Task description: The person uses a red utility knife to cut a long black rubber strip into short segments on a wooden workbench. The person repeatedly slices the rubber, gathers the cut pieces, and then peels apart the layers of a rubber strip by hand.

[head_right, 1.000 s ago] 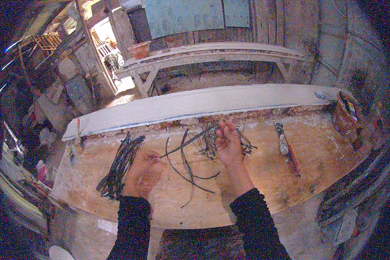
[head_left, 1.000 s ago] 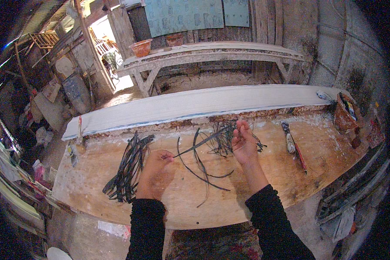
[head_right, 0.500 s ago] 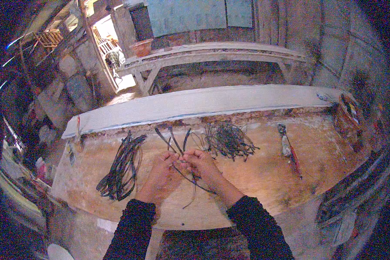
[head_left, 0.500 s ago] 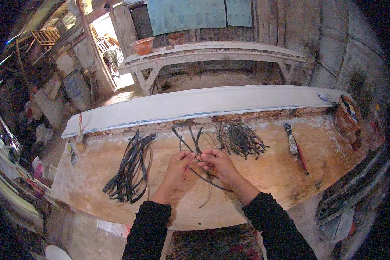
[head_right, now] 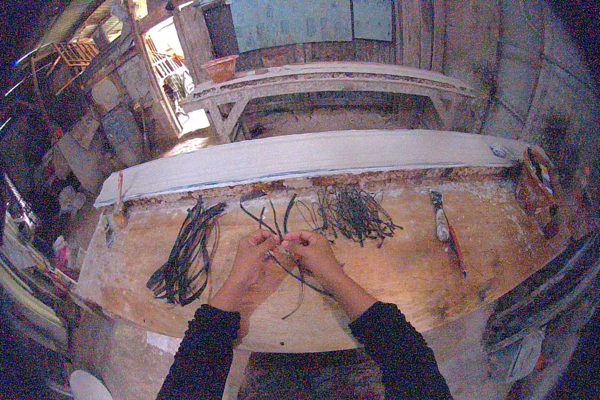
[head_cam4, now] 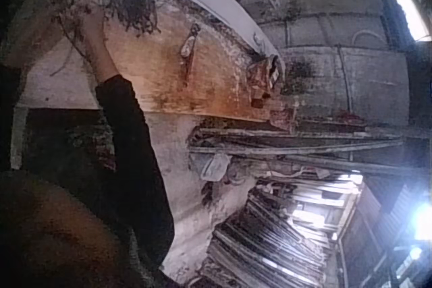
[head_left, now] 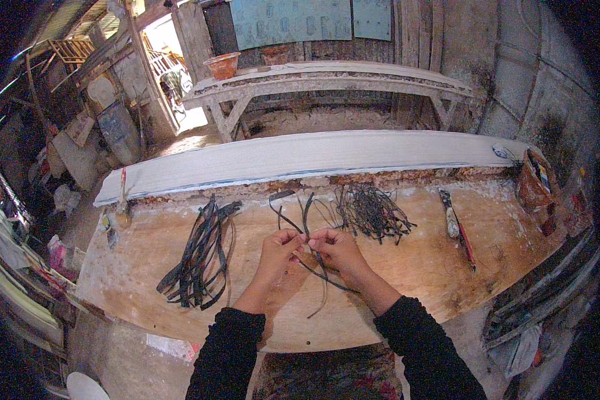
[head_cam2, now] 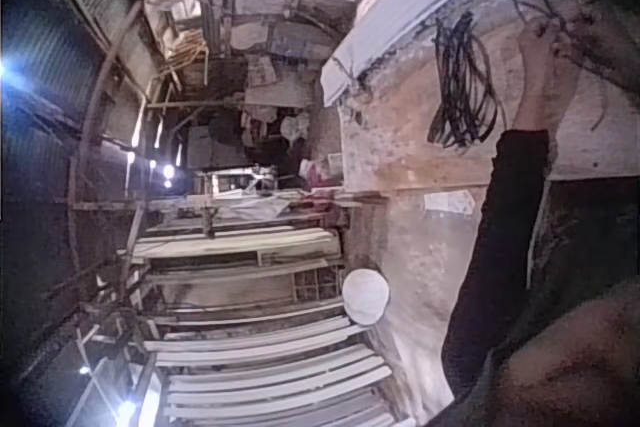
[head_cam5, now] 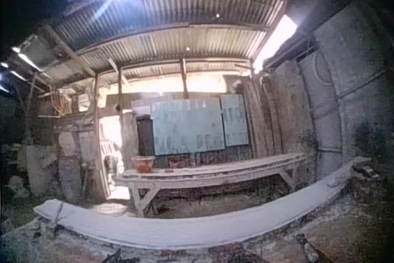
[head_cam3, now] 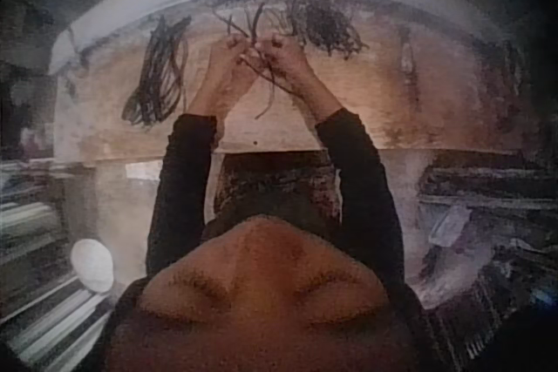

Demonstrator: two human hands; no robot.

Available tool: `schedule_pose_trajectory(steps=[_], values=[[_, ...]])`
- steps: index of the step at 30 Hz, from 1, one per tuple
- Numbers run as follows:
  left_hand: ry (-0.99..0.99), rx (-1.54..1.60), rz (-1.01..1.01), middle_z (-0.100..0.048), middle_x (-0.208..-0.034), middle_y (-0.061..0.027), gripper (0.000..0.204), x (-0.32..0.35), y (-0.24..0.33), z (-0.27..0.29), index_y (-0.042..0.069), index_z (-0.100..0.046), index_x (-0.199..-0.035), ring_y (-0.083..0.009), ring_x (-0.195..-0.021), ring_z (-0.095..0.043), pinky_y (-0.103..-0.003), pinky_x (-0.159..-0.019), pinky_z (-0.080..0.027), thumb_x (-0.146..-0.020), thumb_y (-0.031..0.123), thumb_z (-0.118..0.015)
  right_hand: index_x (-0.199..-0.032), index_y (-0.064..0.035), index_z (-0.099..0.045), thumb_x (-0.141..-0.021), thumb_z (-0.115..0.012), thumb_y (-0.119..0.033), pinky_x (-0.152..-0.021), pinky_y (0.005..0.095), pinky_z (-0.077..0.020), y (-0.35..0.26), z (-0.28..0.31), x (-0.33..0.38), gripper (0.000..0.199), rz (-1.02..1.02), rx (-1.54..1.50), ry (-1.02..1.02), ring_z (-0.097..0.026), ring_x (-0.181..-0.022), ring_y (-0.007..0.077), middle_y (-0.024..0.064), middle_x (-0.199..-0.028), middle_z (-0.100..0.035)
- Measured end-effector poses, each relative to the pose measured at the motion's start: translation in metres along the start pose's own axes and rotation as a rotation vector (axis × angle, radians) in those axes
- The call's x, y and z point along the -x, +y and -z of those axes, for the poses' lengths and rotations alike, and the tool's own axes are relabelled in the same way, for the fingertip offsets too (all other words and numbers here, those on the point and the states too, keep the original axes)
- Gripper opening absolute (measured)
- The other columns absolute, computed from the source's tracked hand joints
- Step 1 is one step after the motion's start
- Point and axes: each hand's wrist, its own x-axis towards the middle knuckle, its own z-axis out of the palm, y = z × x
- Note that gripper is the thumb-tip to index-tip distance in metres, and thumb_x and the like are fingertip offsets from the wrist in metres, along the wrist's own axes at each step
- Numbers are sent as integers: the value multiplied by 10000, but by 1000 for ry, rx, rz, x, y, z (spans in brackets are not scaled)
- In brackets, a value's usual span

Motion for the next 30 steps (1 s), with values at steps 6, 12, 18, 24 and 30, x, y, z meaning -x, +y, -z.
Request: schedule_pose_trajectory(steps=[6, 12, 18, 24, 30], values=[[-22, 98, 50, -578, -725, -20, 116, -1, -2, 1, 29, -591, -821, -91, -641, -518, -212, -554, -399, -801, 143, -580, -857, -14, -603, -756, -625, -144, -579, 226, -449, 10, 0, -4, 166, 138, 92, 28, -560, -670, 94, 48, -772, -621], [-81, 125, 25, -595, -757, -34, 136, -3, -4, 2, 16, -586, -835, -102, -648, -532, -219, -568, -417, -796, 146, -590, -822, -15, -610, -748, -629, -143, -566, 228, -441, 11, 1, -4, 150, 199, 133, 55, -552, -635, 96, 48, -748, -618], [-78, 127, -23, -596, -764, -36, 131, -1, -5, 0, 13, -573, -839, -109, -664, -546, -219, -583, -439, -791, 134, -593, -782, -22, -606, -745, -620, -152, -579, 239, -439, -4, -4, 4, 136, 170, 281, 103, -553, -635, 102, 49, -720, -611], [-7, 158, 72, -580, -714, -39, 149, -3, -3, -1, -15, -582, -845, -94, -618, -539, -203, -540, -434, -804, 128, -575, -845, -18, -602, -761, -605, -149, -619, 248, -440, 16, 0, -6, 156, 289, 146, -6, -559, -664, 114, 59, -746, -615], [-43, 296, 78, -550, -697, -31, 129, -4, -3, 5, -2, -566, -819, -95, -582, -514, -200, -526, -417, -811, 127, -558, -925, -37, -570, -828, -533, -112, -542, 215, -401, 2, -6, 2, 129, 374, 170, 10, -480, -614, 61, -4, -728, -550]])
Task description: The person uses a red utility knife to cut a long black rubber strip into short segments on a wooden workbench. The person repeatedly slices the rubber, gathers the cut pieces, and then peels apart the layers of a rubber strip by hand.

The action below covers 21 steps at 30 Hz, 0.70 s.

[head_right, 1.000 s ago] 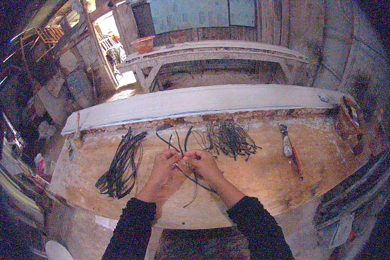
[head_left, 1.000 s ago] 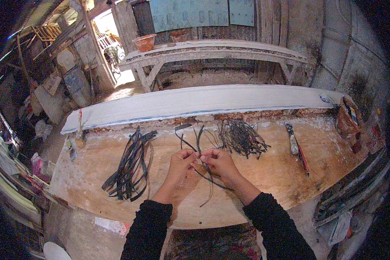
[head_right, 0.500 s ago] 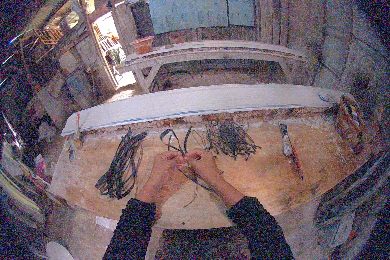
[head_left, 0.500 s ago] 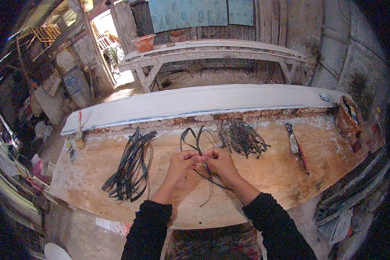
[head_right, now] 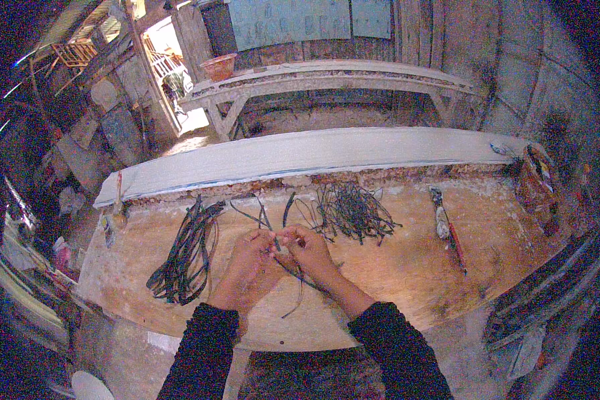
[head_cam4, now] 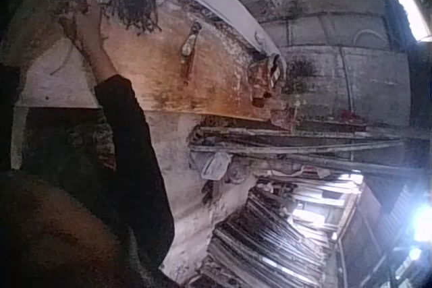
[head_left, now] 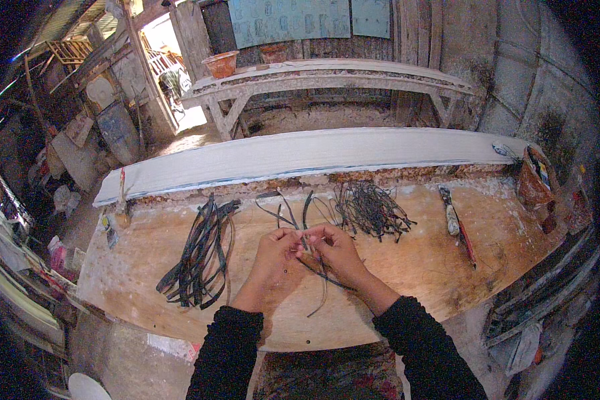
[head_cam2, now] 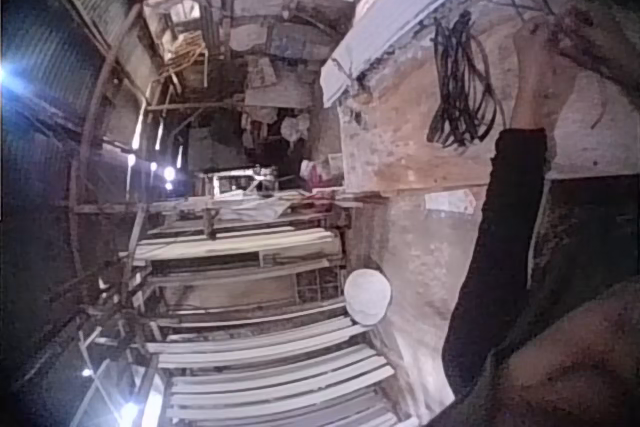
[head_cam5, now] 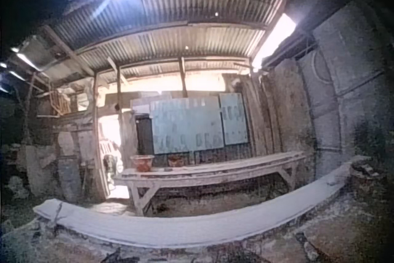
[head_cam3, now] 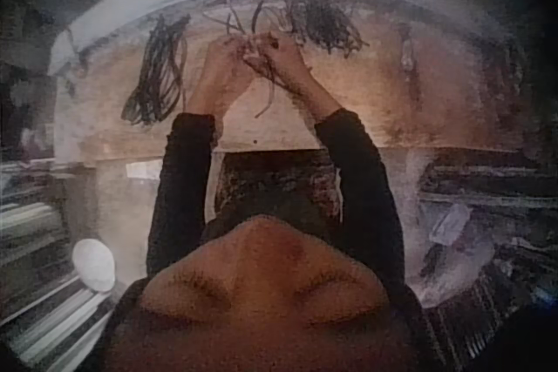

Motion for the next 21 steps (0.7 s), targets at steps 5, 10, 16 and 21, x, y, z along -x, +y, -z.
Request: schedule_pose_trajectory(steps=[5, 10, 16, 21], values=[[9, 62, 37, -548, -722, -35, 134, 1, 5, 2, -2, -556, -820, -97, -592, -515, -208, -530, -420, -821, 132, -540, -929, -47, -601, -793, -552, -89, -585, 261, -426, -6, 2, 1, 150, 380, 399, 24, -521, -649, 149, 65, -776, -555], [-4, 89, 65, -558, -734, -37, 136, 1, 4, 2, 0, -559, -833, -94, -596, -520, -203, -519, -426, -825, 134, -535, -893, -62, -630, -745, -577, -49, -604, 280, -429, -12, 1, 5, 157, 406, 445, 6, -537, -680, 207, 94, -771, -546], [-48, 104, 80, -564, -725, -31, 138, 0, 3, 3, 5, -563, -836, -87, -601, -523, -190, -506, -428, -818, 141, -551, -889, -59, -632, -727, -587, -40, -601, 283, -429, -10, 1, 4, 170, 393, 433, -7, -540, -687, 209, 94, -762, -548], [-60, 87, 77, -564, -712, -26, 139, 0, 3, 5, 14, -566, -843, -91, -617, -534, -196, -520, -433, -808, 149, -571, -878, -59, -635, -723, -594, -42, -609, 275, -429, -5, 1, 3, 161, 388, 436, -2, -545, -702, 209, 95, -771, -550]])
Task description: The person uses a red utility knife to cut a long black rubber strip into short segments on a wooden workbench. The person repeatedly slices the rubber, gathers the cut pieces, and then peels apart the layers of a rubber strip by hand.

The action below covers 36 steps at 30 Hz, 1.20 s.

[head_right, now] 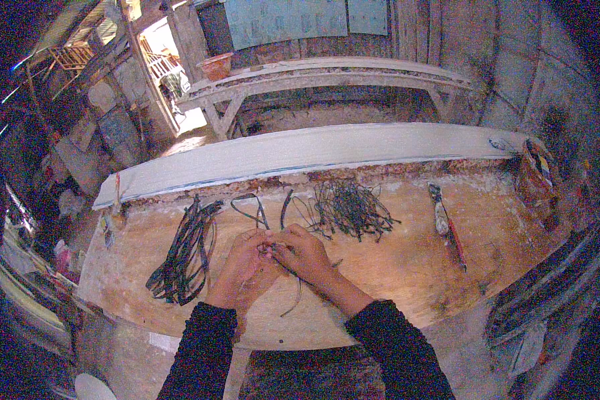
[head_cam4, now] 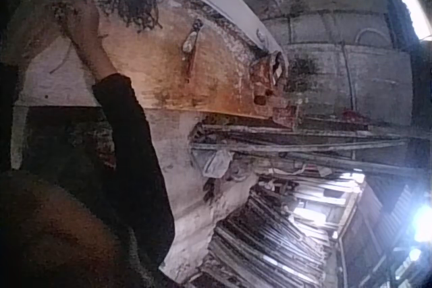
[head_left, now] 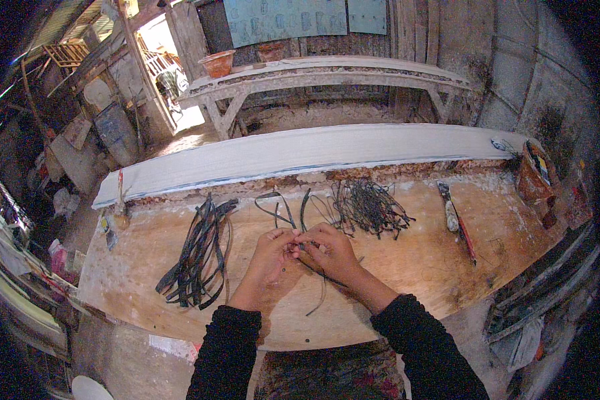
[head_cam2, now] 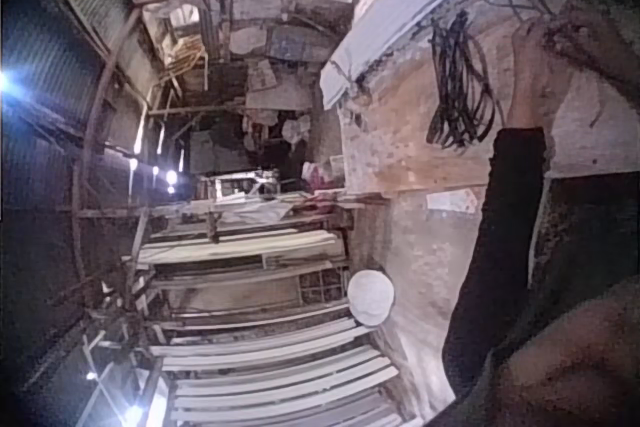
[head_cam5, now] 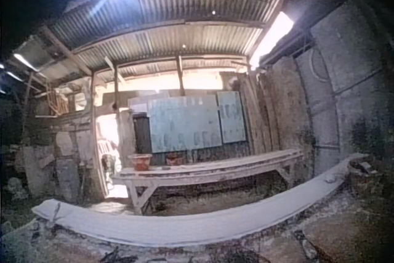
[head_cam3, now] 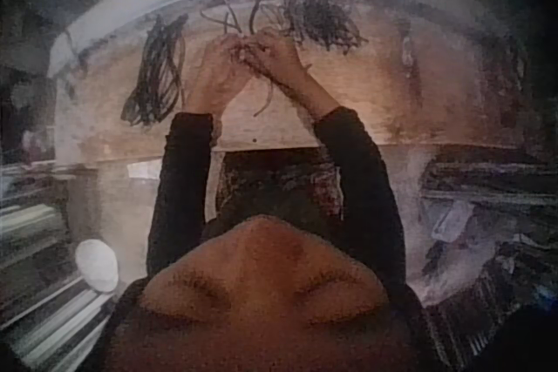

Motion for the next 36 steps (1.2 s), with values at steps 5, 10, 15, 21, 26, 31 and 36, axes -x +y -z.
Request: schedule_pose_trajectory(steps=[5, 10, 15, 21, 26, 31, 36], values=[[-7, 24, -50, -578, -761, -36, 108, -3, -7, 1, 53, -545, -846, -108, -662, -557, -221, -561, -446, -801, 145, -579, -840, -37, -636, -732, -603, -46, -631, 281, -435, 7, -4, 1, 113, -85, -152, 12, -554, -740, 181, 79, -796, -565], [65, -7, -142, -591, -837, -62, 82, 0, -5, -6, 86, -502, -814, -129, -707, -569, -252, -592, -450, -806, 133, -568, -862, 4, -600, -789, -567, -67, -640, 247, -455, 4, -4, 0, 107, -409, -579, -29, -554, -743, 143, 51, -847, -573], [11, 29, -178, -596, -858, -83, 93, 4, -5, -8, 87, -480, -803, -135, -769, -565, -267, -598, -455, -810, 127, -564, -943, -7, -532, -829, -533, -104, -619, 193, -475, 8, -2, -1, 149, -835, -1305, -104, -554, -699, 108, 45, -904, -579], [8, -10, -175, -596, -861, -62, 104, 5, -6, -11, 87, -482, -802, -121, -775, -558, -264, -604, -464, -811, 135, -573, -906, -57, -551, -810, -571, -130, -573, 184, -449, 7, 4, -2, 122, -789, -1302, -33, -527, -616, 80, 19, -854, -591], [-55, -53, -149, -595, -853, -44, 92, 1, -10, -8, 83, -502, -797, -100, -755, -550, -240, -608, -461, -805, 131, -581, -814, -37, -597, -758, -624, -104, -558, 214, -426, 12, -2, 1, 92, -496, -563, 106, -546, -625, 110, 28, -791, -603], [-118, -52, -90, -588, -821, -36, 75, -2, -10, 4, 81, -508, -792, -97, -728, -548, -226, -604, -458, -797, 104, -580, -804, -36, -610, -694, -652, -59, -603, 273, -451, 4, 1, 0, 120, 27, -17, 145, -584, -683, 181, 69, -795, -607], [-201, 81, -43, -577, -782, -26, 107, -2, -6, 5, 87, -473, -765, -101, -703, -548, -222, -581, -454, -791, 69, -575, -790, -56, -585, -674, -660, -74, -630, 311, -468, -7, 8, -2, 140, 351, 168, 86, -598, -729, 257, 119, -931, -608]])
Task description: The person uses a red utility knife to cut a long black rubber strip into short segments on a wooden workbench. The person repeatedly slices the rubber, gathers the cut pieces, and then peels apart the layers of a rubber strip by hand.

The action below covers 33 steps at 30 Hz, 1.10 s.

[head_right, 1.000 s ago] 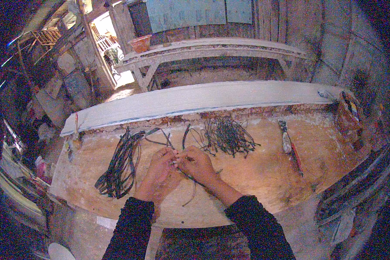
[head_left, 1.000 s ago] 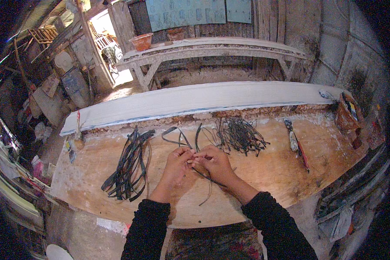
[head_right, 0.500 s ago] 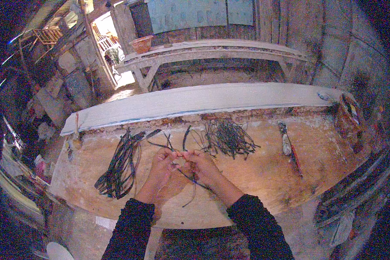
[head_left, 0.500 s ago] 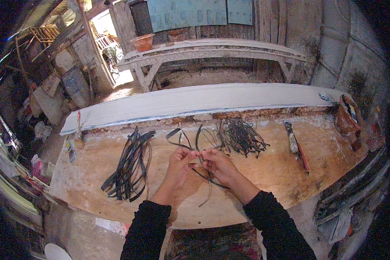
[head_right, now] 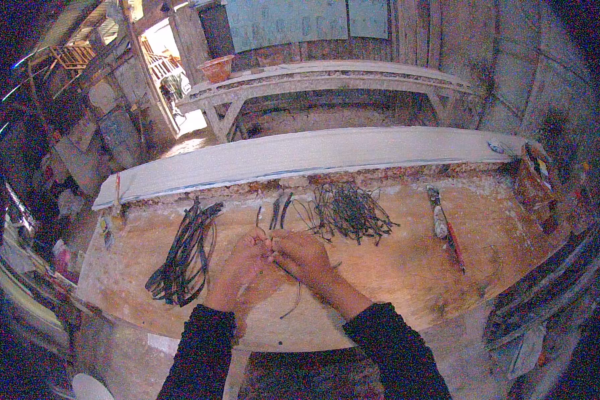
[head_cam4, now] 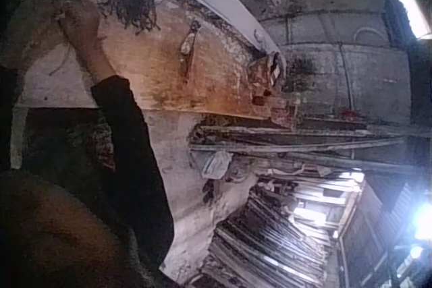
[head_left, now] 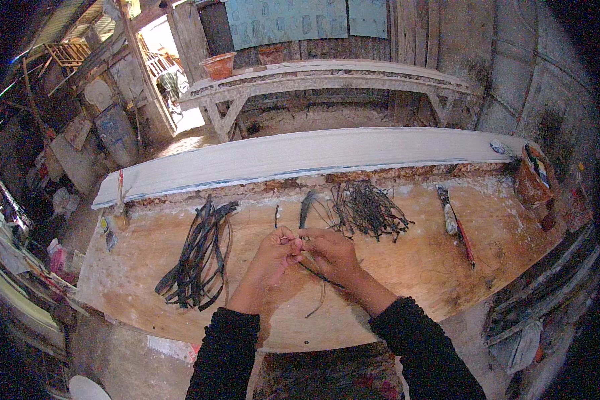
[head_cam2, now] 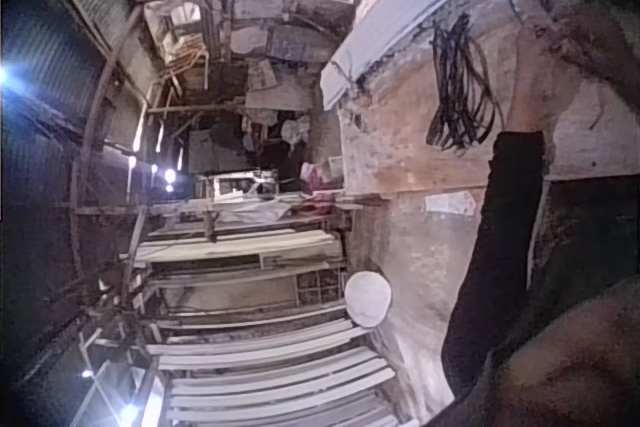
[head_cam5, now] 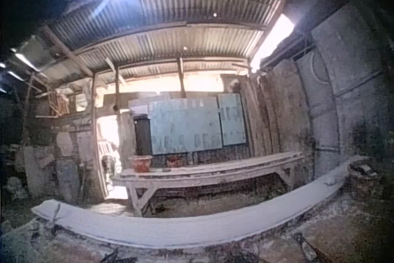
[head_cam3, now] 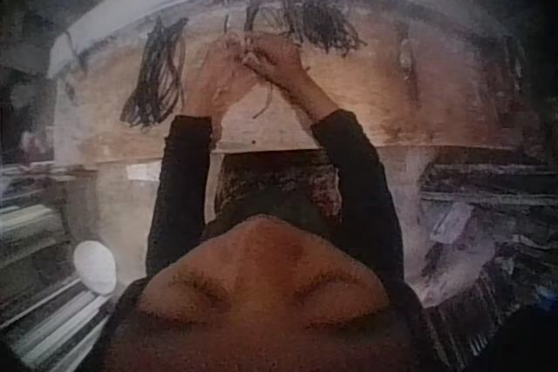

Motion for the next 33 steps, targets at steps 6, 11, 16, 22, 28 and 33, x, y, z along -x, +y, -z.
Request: schedule_pose_trajectory(steps=[6, 11, 16, 22, 28, 33], values=[[52, -18, 72, -573, -774, -27, 155, 3, 8, -4, 94, -444, -773, -109, -688, -551, -225, -551, -454, -777, 63, -596, -828, -59, -559, -679, -643, -78, -633, 327, -473, -3, 4, -1, 172, -7, -23, -140, -601, -763, 265, 118, -988, -596], [13, 18, 60, -572, -783, -41, 172, 2, 8, 1, 83, -439, -807, -124, -711, -559, -232, -564, -464, -770, 46, -603, -847, -44, -560, -698, -595, -23, -642, 328, -474, 2, -2, 6, 154, -122, -102, -156, -591, -760, 276, 121, -922, -600], [-33, -16, -84, -563, -806, -57, 211, -2, 2, -1, 65, -438, -836, -131, -732, -562, -245, -596, -479, -746, 17, -622, -848, -27, -563, -730, -563, -6, -645, 316, -467, -3, 2, 0, 120, -179, -63, -60, -589, -746, 272, 124, -836, -594], [31, -281, -213, -540, -797, -39, 208, -3, 1, -7, 54, -460, -852, -111, -735, -544, -238, -636, -477, -733, -7, -620, -835, -5, -557, -758, -582, -50, -613, 277, -448, 5, -3, 5, 93, -279, -133, 21, -566, -699, 169, 84, -774, -589], [149, -607, -409, -517, -813, -12, 213, 3, 1, -19, 56, -484, -873, -92, -775, -513, -227, -647, -470, -718, -20, -610, -806, -18, -555, -801, -571, -92, -604, 216, -408, 9, -9, 4, 76, -672, -568, 11, -503, -681, 68, 0, -735, -562], [161, -478, -454, -510, -837, -28, 234, 1, -4, -19, 63, -477, -870, -109, -759, -517, -250, -657, -473, -704, -22, -620, -792, -25, -548, -808, -572, -114, -605, 206, -401, 13, -12, 6, 94, -653, -577, 20, -499, -673, 62, -1, -730, -558]])
